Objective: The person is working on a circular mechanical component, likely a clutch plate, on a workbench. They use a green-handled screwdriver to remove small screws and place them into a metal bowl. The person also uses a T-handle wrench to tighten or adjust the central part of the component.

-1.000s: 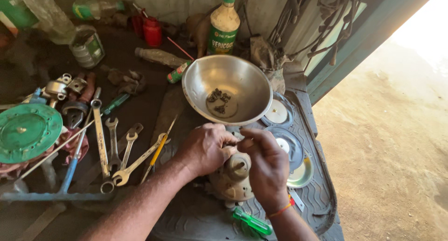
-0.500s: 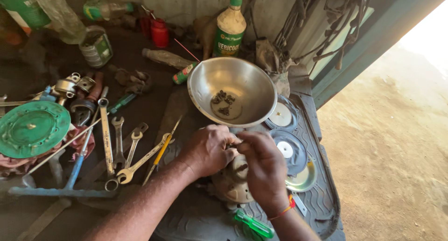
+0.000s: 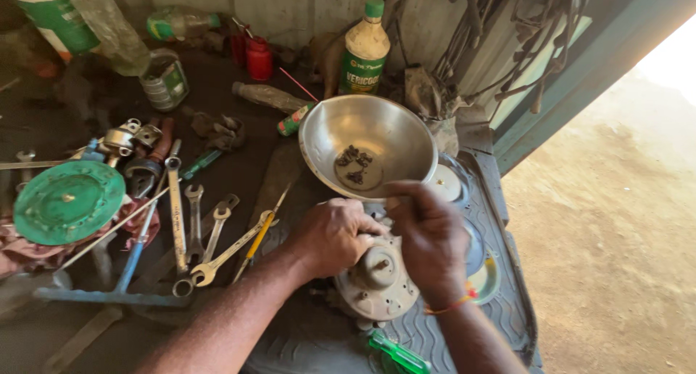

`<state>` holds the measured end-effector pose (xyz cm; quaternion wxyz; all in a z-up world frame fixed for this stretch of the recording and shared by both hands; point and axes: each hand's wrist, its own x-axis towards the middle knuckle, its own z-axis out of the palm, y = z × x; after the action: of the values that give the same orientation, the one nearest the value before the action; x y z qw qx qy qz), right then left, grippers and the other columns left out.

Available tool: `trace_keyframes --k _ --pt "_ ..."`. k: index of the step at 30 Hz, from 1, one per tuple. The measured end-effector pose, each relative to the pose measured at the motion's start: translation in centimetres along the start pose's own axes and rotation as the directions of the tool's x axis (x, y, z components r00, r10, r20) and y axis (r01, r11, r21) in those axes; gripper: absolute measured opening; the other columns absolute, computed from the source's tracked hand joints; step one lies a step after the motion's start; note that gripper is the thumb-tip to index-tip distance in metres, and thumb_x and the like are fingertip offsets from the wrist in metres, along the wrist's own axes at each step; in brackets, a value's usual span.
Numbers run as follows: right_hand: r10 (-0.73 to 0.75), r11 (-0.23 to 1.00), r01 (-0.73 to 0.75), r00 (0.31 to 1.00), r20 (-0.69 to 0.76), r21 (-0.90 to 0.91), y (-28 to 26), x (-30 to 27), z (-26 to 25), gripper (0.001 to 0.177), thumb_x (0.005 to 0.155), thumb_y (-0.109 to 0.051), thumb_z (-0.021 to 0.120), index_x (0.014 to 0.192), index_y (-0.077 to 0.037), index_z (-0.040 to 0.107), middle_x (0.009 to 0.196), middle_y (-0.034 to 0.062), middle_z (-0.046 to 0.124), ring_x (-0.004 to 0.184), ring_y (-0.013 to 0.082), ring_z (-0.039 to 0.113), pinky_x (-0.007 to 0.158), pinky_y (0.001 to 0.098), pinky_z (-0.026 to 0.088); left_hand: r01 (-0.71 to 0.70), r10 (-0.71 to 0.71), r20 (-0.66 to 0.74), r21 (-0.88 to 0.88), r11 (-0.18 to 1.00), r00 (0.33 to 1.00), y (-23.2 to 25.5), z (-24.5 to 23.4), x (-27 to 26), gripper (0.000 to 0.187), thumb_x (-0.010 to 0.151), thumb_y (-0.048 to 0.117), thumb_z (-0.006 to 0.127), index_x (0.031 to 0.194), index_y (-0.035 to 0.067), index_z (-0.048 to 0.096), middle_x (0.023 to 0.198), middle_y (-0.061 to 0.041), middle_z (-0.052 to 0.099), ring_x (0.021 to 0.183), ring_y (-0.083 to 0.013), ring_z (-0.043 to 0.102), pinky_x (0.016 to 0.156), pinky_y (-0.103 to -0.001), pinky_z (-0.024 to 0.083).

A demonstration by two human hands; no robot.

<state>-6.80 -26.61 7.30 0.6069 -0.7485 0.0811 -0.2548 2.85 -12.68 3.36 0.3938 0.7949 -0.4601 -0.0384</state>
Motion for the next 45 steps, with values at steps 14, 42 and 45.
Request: trace_keyframes --k 14,42,45 --pt "0.124 0.99 -0.137 0.916 -0.381 -0.008 9.1 -13.5 -7.7 0.019 0.089 0.003 0.064 0.107 0.004 0.072 0.081 0.0092 0.072 0.067 0.0136 0.067 0.057 0.0267 0.056 0.043 -0.043 -0.01 0.048 0.998 0.999 1.2 -0.6 -0.4 0.019 0.08 0.032 0.074 0.084 0.014 0.076 0.087 -0.009 0.073 0.089 -0.0311 0.07 0.076 -0.045 0.055" --pt "0.199 0.978 -0.204 0.889 -0.412 0.031 11.1 -15.3 -7.1 0.034 0.085 0.009 0.065 0.119 0.003 0.068 0.095 0.0127 0.075 0.09 0.0134 0.071 0.083 0.0273 0.057 -0.138 0.161 -0.089 0.215 0.967 0.983 2.6 -2.0 1.8 0.023 0.093 0.029 0.067 0.087 0.007 0.067 0.08 -0.013 0.072 0.077 -0.0324 0.072 0.065 -0.045 0.055" --pt "0.19 0.981 -0.159 0.892 -0.409 0.11 12.7 -16.3 -7.4 0.036 0.09 0.011 0.059 0.125 0.005 0.065 0.099 0.0173 0.075 0.089 0.0185 0.072 0.084 0.0322 0.058 -0.074 0.111 -0.108 0.296 0.952 0.988 1.9 -3.8 4.1 0.022 0.096 0.028 0.064 0.089 0.007 0.068 0.083 -0.013 0.073 0.08 -0.0334 0.072 0.067 -0.047 0.055"
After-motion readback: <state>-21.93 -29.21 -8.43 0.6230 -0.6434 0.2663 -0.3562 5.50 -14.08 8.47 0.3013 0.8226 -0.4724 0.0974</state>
